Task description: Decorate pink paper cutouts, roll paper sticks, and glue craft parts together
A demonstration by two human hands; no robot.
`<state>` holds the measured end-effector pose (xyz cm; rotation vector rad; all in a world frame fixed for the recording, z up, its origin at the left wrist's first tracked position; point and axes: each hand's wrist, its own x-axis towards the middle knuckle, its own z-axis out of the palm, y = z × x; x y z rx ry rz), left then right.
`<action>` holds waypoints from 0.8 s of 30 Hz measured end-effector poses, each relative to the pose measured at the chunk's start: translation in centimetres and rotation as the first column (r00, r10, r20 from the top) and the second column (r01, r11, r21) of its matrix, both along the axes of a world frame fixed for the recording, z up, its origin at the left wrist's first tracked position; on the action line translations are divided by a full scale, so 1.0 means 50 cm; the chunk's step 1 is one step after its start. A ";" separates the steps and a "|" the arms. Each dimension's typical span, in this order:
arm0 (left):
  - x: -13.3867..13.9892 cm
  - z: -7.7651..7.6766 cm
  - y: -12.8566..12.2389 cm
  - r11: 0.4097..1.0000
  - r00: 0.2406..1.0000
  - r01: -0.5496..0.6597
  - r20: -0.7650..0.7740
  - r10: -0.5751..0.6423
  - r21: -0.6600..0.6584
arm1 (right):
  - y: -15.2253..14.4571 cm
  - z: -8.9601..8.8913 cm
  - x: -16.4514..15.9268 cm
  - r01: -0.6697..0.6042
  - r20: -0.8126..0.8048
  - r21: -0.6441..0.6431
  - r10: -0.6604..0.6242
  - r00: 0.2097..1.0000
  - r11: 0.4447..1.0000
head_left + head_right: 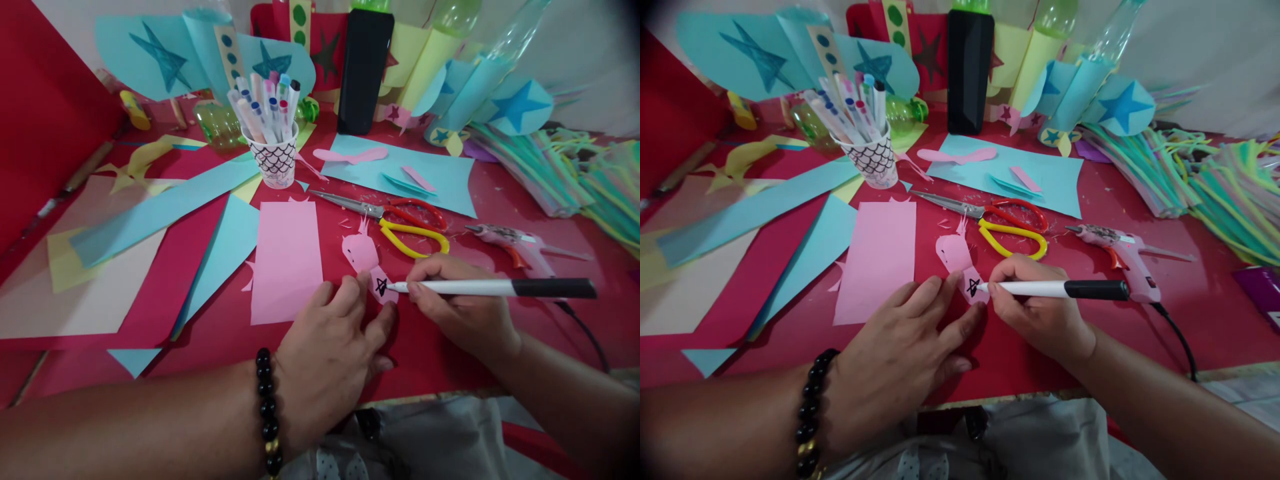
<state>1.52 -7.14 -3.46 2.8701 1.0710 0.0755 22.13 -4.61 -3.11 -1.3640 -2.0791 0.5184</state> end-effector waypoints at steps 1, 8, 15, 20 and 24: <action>0.000 0.000 0.000 1.000 1.000 -0.001 0.003 0.001 -0.002 | 0.000 0.000 0.000 -0.016 -0.001 -0.007 0.016 1.000 1.000; 0.000 0.001 0.000 1.000 1.000 0.002 0.011 -0.002 -0.005 | -0.001 -0.002 0.004 -0.036 -0.005 -0.014 0.036 0.999 0.999; 0.000 0.001 0.000 1.000 1.000 -0.001 -0.009 0.001 -0.007 | -0.003 -0.003 0.001 -0.072 0.007 -0.005 0.072 0.997 0.997; 0.000 0.002 0.001 1.000 1.000 0.001 -0.021 -0.001 -0.010 | 0.001 -0.009 0.003 -0.054 0.031 -0.005 0.054 0.998 0.999; 0.000 0.001 0.001 1.000 1.000 0.006 -0.019 -0.006 -0.008 | 0.001 -0.005 -0.001 -0.084 0.028 0.001 0.084 0.996 0.996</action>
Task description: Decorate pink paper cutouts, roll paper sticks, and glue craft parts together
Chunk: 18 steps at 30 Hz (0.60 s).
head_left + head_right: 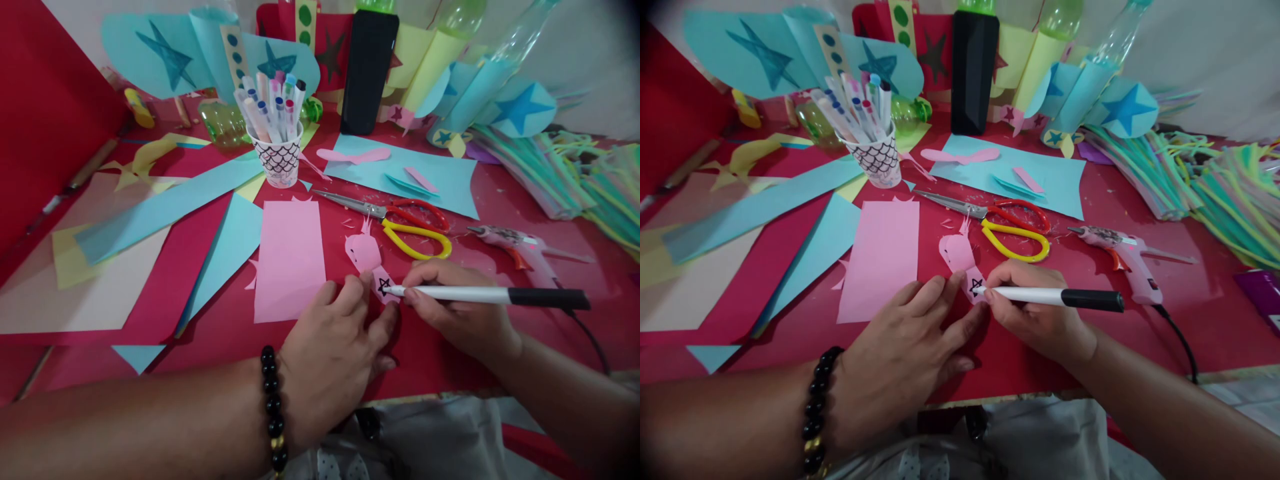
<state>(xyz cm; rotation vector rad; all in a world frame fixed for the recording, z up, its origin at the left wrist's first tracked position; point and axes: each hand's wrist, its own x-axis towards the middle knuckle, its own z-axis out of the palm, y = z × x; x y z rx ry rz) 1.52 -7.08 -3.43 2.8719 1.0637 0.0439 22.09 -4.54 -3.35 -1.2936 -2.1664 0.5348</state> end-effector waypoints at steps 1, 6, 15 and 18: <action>0.000 0.000 0.000 1.000 1.000 0.000 0.001 0.000 0.000 | 0.000 0.002 -0.002 -0.013 -0.002 0.002 0.013 1.000 1.000; 0.002 -0.001 0.000 1.000 1.000 -0.012 0.007 0.012 -0.004 | -0.001 0.007 -0.006 -0.052 -0.012 -0.008 0.051 0.999 0.999; 0.001 0.001 0.000 1.000 1.000 -0.004 0.011 0.004 0.003 | -0.003 0.004 -0.003 -0.003 -0.012 -0.009 0.003 1.000 1.000; -0.001 0.000 0.000 1.000 1.000 0.003 0.011 -0.003 0.001 | -0.004 0.003 -0.001 0.045 -0.014 -0.008 -0.045 0.999 0.999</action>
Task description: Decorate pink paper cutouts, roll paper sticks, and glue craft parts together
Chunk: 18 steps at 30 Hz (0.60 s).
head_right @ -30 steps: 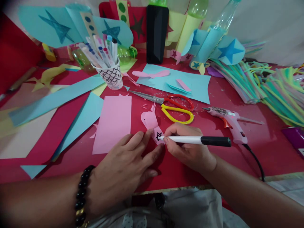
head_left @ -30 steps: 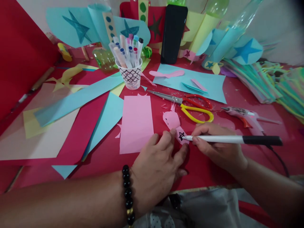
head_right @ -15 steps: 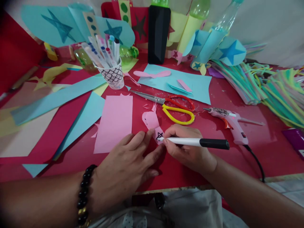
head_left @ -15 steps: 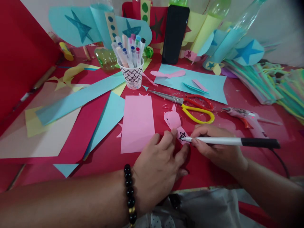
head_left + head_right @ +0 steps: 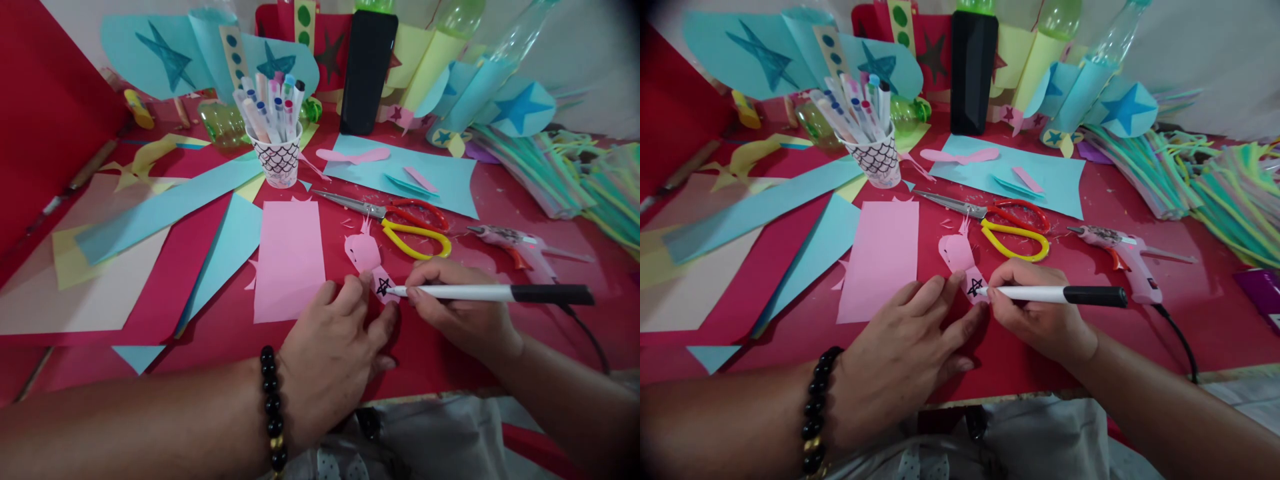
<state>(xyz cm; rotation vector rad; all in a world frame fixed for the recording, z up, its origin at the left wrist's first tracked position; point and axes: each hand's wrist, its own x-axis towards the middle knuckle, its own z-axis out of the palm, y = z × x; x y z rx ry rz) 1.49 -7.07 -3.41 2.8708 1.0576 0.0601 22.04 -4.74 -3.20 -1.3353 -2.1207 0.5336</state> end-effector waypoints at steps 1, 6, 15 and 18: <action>0.000 0.000 0.000 1.000 1.000 0.002 0.001 -0.002 0.000 | 0.000 0.000 0.000 0.010 -0.002 -0.001 -0.010 1.000 1.000; -0.001 -0.001 -0.002 1.000 1.000 -0.004 0.007 0.004 0.008 | 0.002 0.002 0.001 0.039 -0.017 0.003 -0.039 0.999 0.999; 0.002 -0.004 -0.001 1.000 1.000 -0.006 0.009 0.006 0.019 | 0.003 0.002 0.007 0.061 -0.032 0.012 -0.060 0.998 0.998; 0.002 -0.003 -0.001 1.000 1.000 -0.003 0.002 0.003 0.017 | 0.005 0.002 0.006 0.068 -0.024 0.016 -0.067 0.997 0.998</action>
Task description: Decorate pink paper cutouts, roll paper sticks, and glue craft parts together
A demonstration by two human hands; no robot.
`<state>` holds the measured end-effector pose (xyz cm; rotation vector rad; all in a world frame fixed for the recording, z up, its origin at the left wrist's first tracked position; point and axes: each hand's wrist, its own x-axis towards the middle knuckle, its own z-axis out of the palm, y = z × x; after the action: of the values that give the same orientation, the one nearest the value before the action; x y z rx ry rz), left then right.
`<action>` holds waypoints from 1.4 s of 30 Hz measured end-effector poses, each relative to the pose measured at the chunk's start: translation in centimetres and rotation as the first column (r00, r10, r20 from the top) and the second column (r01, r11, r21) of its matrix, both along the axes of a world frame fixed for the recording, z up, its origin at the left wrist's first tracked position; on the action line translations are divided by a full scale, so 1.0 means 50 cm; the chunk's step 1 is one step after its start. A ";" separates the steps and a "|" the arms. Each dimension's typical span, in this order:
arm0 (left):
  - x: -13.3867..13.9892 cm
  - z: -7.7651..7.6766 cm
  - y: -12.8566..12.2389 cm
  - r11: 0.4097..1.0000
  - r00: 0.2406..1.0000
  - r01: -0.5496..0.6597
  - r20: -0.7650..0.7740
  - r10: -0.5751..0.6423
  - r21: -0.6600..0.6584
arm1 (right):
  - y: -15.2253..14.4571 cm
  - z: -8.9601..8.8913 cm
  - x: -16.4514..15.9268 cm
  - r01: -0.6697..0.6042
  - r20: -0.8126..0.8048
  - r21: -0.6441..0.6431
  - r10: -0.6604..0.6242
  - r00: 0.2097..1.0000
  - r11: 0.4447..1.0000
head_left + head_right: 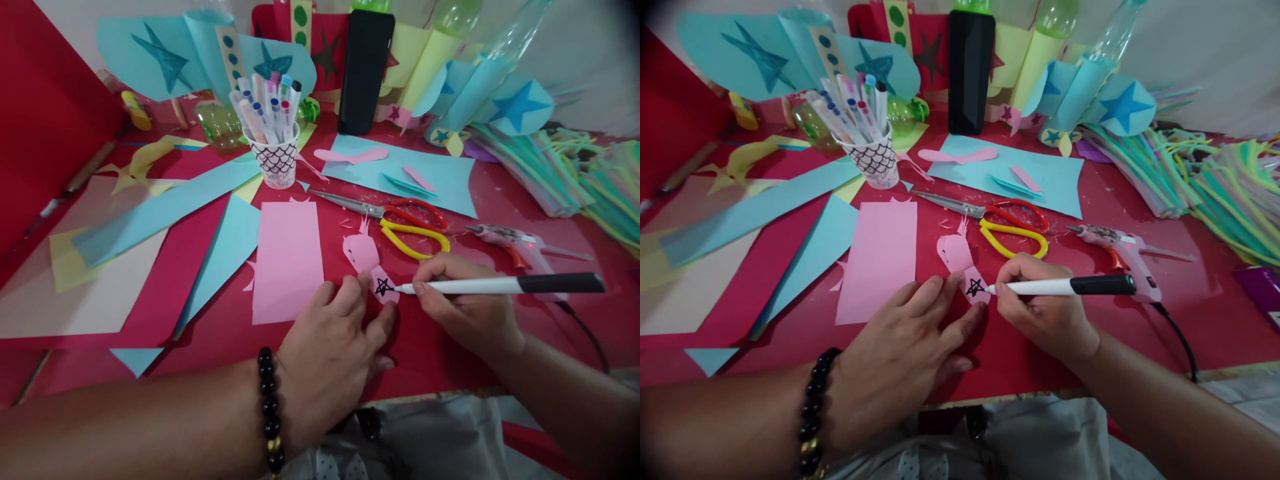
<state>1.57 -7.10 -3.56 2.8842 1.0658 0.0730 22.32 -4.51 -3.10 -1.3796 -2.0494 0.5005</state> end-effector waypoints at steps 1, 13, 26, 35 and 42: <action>0.000 0.000 0.000 1.000 1.000 0.001 -0.001 -0.001 -0.001 | 0.001 0.000 0.000 0.000 0.004 0.003 0.000 1.000 1.000; -0.001 0.004 0.000 1.000 1.000 -0.001 0.004 0.001 -0.018 | -0.004 -0.001 0.005 0.007 0.001 0.001 -0.007 1.000 1.000; -0.001 0.003 0.000 1.000 1.000 -0.004 -0.005 0.004 -0.012 | -0.003 0.000 0.002 -0.003 0.018 0.009 0.003 1.000 1.000; 0.000 0.004 0.001 1.000 1.000 -0.002 -0.013 0.001 -0.007 | 0.002 0.000 -0.006 -0.013 0.087 0.029 0.011 0.996 0.999; -0.002 0.004 -0.001 1.000 1.000 0.004 -0.007 -0.004 -0.012 | 0.001 -0.002 -0.006 -0.007 0.053 0.007 0.007 0.999 1.000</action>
<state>1.46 -7.13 -3.38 2.8781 1.0573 0.0568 22.00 -4.47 -3.22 -1.3955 -2.0972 0.4638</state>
